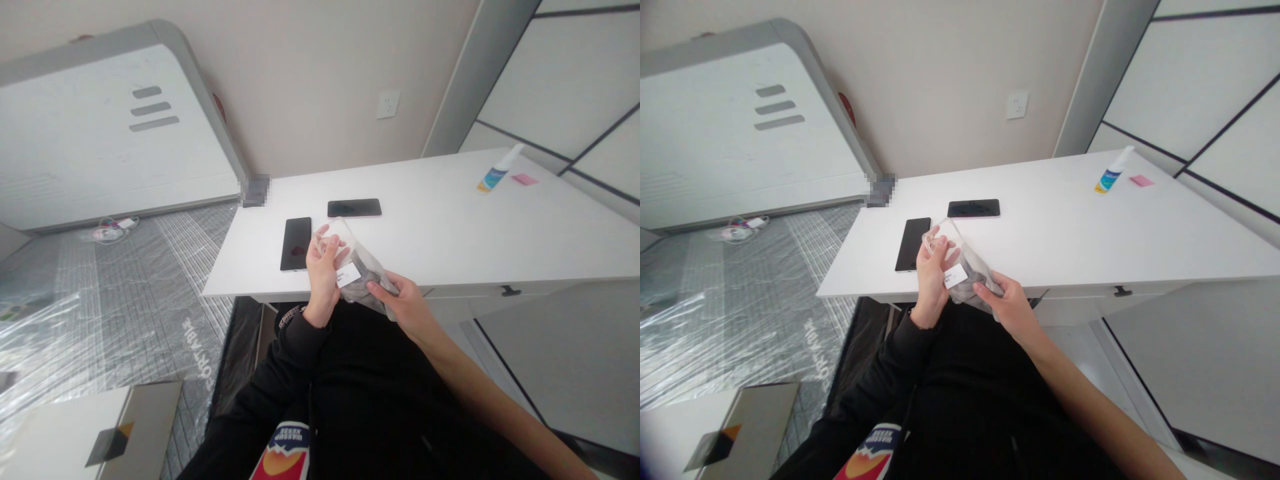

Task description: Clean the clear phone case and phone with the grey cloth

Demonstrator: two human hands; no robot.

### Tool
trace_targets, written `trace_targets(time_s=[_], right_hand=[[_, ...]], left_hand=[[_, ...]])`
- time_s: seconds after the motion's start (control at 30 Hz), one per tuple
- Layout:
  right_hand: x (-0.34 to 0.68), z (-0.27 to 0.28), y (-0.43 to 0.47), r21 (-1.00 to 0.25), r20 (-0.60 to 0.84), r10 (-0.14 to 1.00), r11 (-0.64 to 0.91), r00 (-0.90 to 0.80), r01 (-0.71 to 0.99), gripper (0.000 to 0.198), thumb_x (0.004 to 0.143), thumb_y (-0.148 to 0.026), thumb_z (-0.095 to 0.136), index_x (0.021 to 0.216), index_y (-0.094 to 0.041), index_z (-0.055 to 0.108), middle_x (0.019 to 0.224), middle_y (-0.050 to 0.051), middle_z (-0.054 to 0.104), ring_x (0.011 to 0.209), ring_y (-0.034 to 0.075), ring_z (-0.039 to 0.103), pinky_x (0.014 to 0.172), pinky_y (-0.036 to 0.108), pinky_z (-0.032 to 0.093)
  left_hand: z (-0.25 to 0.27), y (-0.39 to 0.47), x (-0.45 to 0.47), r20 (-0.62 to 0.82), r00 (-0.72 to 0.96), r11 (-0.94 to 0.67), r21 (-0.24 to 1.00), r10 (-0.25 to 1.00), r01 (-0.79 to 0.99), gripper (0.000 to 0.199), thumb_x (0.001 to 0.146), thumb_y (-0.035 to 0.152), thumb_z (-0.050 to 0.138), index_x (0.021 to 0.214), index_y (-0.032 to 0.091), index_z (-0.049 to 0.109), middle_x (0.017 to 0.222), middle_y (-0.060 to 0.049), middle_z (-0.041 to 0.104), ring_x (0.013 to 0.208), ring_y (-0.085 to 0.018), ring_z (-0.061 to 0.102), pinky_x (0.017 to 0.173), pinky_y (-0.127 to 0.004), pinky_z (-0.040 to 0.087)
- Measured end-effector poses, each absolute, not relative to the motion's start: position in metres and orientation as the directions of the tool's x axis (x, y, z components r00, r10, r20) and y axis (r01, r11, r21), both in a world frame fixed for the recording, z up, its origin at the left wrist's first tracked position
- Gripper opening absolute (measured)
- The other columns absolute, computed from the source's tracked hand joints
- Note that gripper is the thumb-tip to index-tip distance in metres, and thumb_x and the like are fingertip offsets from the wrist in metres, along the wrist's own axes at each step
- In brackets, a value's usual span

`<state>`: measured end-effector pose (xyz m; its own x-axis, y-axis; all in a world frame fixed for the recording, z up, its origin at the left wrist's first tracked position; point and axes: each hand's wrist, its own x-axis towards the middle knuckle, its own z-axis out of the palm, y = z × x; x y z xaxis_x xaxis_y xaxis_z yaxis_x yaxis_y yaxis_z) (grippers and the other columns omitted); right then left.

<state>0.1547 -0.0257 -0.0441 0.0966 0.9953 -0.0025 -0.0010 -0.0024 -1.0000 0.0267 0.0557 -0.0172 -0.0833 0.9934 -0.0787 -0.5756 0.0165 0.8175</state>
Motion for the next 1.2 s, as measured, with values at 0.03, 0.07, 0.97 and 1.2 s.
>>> trace_targets(time_s=[0.03, 0.07, 0.97, 1.2], right_hand=[[0.155, -0.045, -0.024, -0.994, -0.040, 0.996, -0.031, 0.084, -0.101, 0.047, 0.081, -0.060, 0.080, 0.106, -0.021, 0.078, 0.098, 0.006, 0.083, 0.095, 0.029, 0.078, 0.091, 0.043, 0.062], [0.155, -0.045, -0.023, -0.980, -0.077, 0.995, -0.064, 0.062, -0.188, 0.046, 0.078, -0.058, 0.084, 0.105, -0.021, 0.078, 0.097, 0.005, 0.083, 0.093, 0.028, 0.078, 0.089, 0.041, 0.062], [0.162, -0.023, -0.013, -0.850, -0.061, 0.997, -0.081, -0.057, -0.520, 0.039, 0.071, -0.029, 0.083, 0.108, -0.025, 0.073, 0.112, 0.006, 0.082, 0.109, 0.034, 0.077, 0.101, 0.056, 0.060], [0.149, -0.038, -0.015, -0.753, -0.085, 0.985, -0.163, -0.152, -0.638, 0.045, 0.068, -0.022, 0.092, 0.109, -0.031, 0.074, 0.101, -0.004, 0.082, 0.095, 0.020, 0.079, 0.088, 0.033, 0.064]], left_hand=[[-0.017, 0.055, 0.026, -0.073, -0.062, 0.024, 0.816, 0.995, -0.578, 0.031, 0.087, 0.027, 0.079, 0.116, 0.022, 0.070, 0.090, 0.001, 0.066, 0.087, -0.013, 0.069, 0.090, -0.029, 0.057], [-0.016, 0.055, 0.025, -0.064, -0.037, 0.030, 0.809, 0.997, -0.587, 0.030, 0.088, 0.027, 0.078, 0.117, 0.024, 0.071, 0.095, 0.000, 0.068, 0.092, -0.014, 0.071, 0.093, -0.031, 0.057], [-0.010, 0.042, 0.010, 0.181, 0.623, 0.108, 0.912, 0.761, -0.397, 0.039, 0.082, 0.036, 0.084, 0.117, 0.022, 0.072, 0.144, -0.012, 0.068, 0.131, -0.034, 0.063, 0.116, -0.046, 0.043], [-0.020, 0.044, 0.013, 0.205, 0.586, 0.106, 0.886, 0.784, -0.451, 0.031, 0.089, 0.038, 0.078, 0.115, 0.024, 0.068, 0.144, -0.011, 0.067, 0.130, -0.031, 0.065, 0.110, -0.045, 0.049]])
